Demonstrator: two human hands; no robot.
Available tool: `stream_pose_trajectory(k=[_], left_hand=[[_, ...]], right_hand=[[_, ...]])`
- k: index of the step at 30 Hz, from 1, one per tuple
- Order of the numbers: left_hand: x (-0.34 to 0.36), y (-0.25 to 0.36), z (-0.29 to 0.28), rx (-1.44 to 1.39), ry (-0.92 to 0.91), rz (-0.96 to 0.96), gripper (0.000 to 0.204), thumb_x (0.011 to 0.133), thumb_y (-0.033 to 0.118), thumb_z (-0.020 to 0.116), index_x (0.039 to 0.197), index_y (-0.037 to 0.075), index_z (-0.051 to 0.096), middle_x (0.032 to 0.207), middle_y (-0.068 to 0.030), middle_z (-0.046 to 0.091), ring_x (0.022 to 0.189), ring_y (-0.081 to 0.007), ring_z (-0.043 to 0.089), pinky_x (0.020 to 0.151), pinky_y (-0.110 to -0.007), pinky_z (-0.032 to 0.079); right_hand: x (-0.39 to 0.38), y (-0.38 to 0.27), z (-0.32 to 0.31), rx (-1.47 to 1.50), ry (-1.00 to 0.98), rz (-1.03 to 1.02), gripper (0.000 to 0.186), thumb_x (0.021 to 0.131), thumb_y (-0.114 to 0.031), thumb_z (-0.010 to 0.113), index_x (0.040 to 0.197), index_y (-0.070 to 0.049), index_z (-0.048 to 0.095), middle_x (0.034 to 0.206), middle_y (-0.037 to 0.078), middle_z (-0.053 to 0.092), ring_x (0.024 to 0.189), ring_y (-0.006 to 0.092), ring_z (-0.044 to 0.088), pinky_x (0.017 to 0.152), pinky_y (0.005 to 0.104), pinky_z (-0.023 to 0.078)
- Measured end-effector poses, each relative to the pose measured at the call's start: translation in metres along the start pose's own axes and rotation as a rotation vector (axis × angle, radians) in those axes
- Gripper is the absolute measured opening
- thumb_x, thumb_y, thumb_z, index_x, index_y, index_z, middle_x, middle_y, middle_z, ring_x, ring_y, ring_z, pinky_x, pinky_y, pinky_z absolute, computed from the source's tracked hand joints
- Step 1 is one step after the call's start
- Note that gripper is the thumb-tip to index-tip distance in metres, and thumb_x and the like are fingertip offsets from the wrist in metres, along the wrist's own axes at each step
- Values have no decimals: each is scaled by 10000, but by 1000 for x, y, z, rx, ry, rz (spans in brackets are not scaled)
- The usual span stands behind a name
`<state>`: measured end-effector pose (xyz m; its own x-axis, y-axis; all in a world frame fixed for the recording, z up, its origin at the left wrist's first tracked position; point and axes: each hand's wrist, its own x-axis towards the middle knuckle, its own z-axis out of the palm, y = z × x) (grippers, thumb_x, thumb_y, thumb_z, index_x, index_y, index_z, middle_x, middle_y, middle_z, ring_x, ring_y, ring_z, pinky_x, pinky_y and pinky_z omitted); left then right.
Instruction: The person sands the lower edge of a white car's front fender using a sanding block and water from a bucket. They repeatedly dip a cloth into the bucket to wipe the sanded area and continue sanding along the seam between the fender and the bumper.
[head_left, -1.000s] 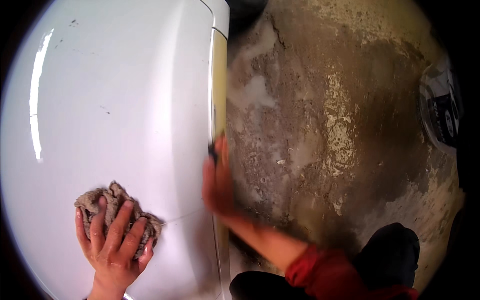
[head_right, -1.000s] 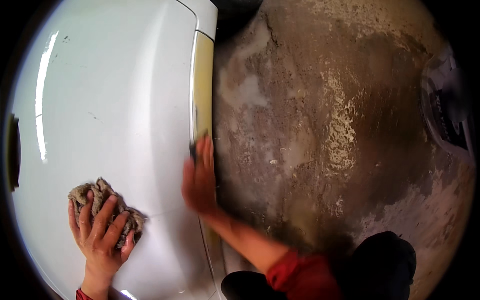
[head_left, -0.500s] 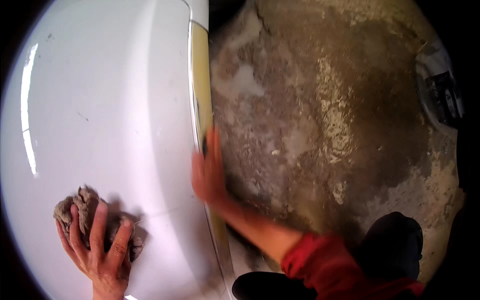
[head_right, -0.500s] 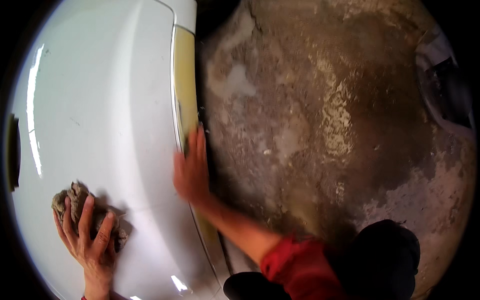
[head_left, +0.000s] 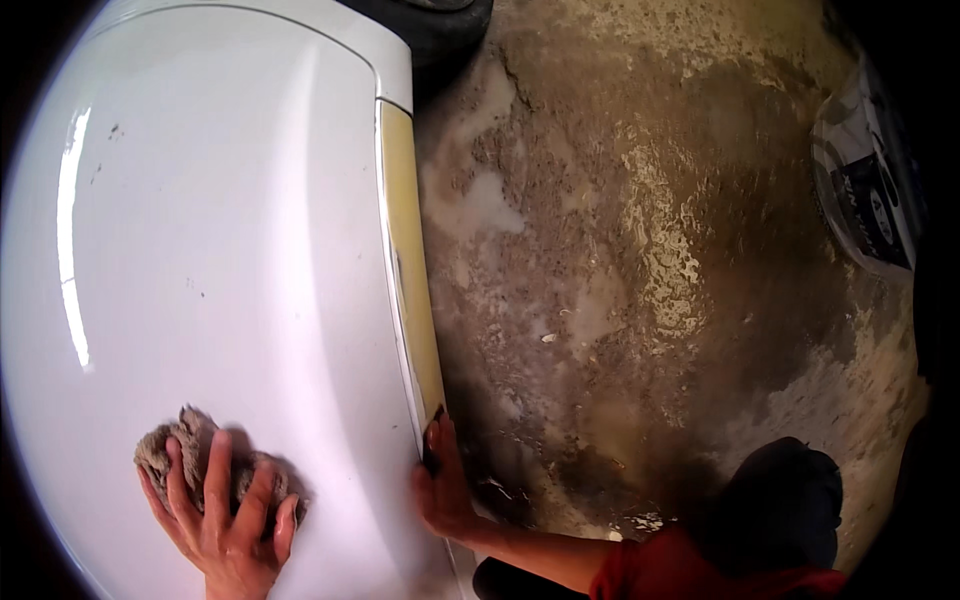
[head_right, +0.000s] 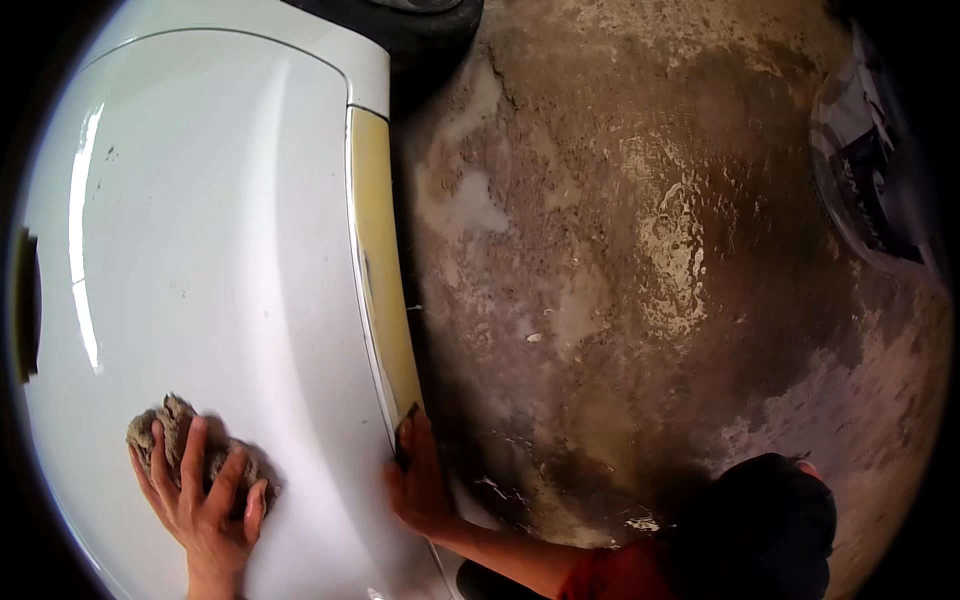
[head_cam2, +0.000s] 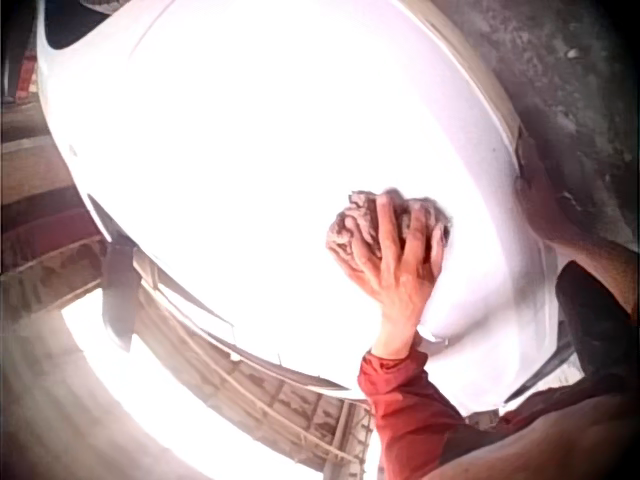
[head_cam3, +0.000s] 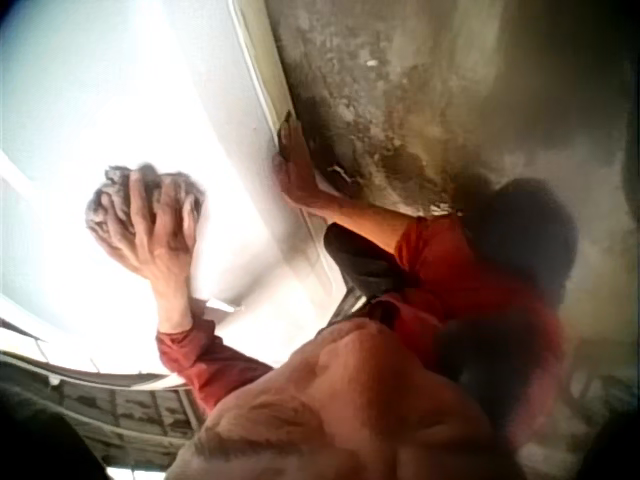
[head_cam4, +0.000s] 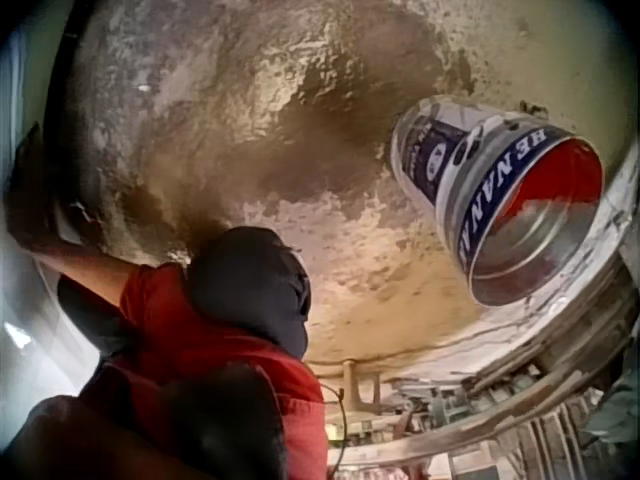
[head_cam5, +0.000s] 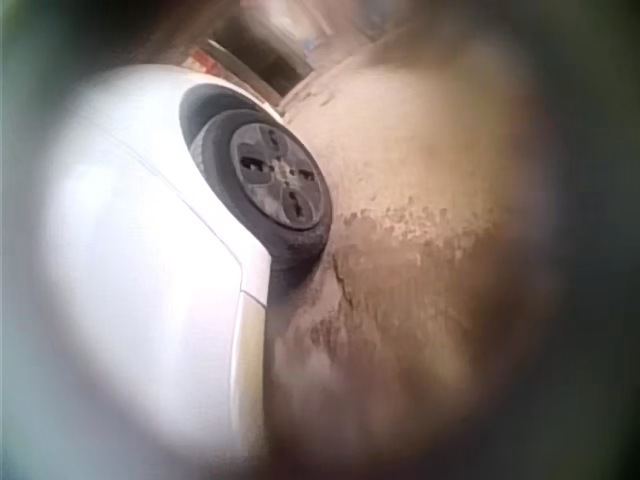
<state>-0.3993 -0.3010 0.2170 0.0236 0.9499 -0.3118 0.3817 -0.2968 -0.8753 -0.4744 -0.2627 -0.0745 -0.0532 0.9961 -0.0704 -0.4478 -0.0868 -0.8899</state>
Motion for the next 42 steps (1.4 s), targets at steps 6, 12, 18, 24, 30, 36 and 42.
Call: stream_pose_trajectory(k=[6,12,18,24,30,36,42], left_hand=[[3,0,9,31,41,29,278,891,338,685,1057,148,802,1487,-112,609,1453,-485,437,1237,-696,255],[2,-4,9,96,53,45,272,897,347,663,1035,165,811,1482,-101,619,1457,-483,442,1240,-684,264],[-4,-8,10,96,2,22,271,877,345,685,1038,172,816,1480,-106,626,1461,-486,443,1242,-678,262],[0,-10,10,86,35,51,271,891,347,677,1051,178,815,1468,-114,633,1459,-490,445,1239,-684,254],[-3,-8,10,100,35,55,284,914,378,654,1045,183,812,1468,-111,637,1454,-494,451,1236,-675,249],[1,-12,10,85,52,40,291,932,422,666,1126,250,796,1468,-49,646,1429,-430,481,1242,-633,281],[-2,-13,11,62,57,25,310,951,459,677,1203,316,787,1445,11,669,1395,-366,513,1228,-598,336]], right_hand=[[45,1,-6,54,21,186,604,1130,-252,357,1581,144,284,1651,400,232,1542,546,240,1293,546,199],[-110,-2,-35,137,-115,255,575,1101,-170,367,1577,145,298,1662,383,216,1554,502,254,1289,541,201],[19,34,-7,235,-47,236,581,1093,-148,368,1584,148,276,1624,384,308,1524,497,330,1283,485,251],[-55,23,-13,133,-16,187,591,1083,-135,394,1590,139,262,1605,427,290,1513,539,320,1276,524,256],[15,32,-11,191,-88,220,621,1082,-168,416,1595,134,240,1610,426,276,1513,546,310,1275,527,258],[-69,26,-23,227,-93,266,599,1106,-211,388,1597,110,269,1651,358,275,1544,483,294,1278,499,253],[-4,17,-15,372,-36,371,596,1108,-218,412,1576,129,290,1630,371,307,1529,505,311,1273,498,260]])
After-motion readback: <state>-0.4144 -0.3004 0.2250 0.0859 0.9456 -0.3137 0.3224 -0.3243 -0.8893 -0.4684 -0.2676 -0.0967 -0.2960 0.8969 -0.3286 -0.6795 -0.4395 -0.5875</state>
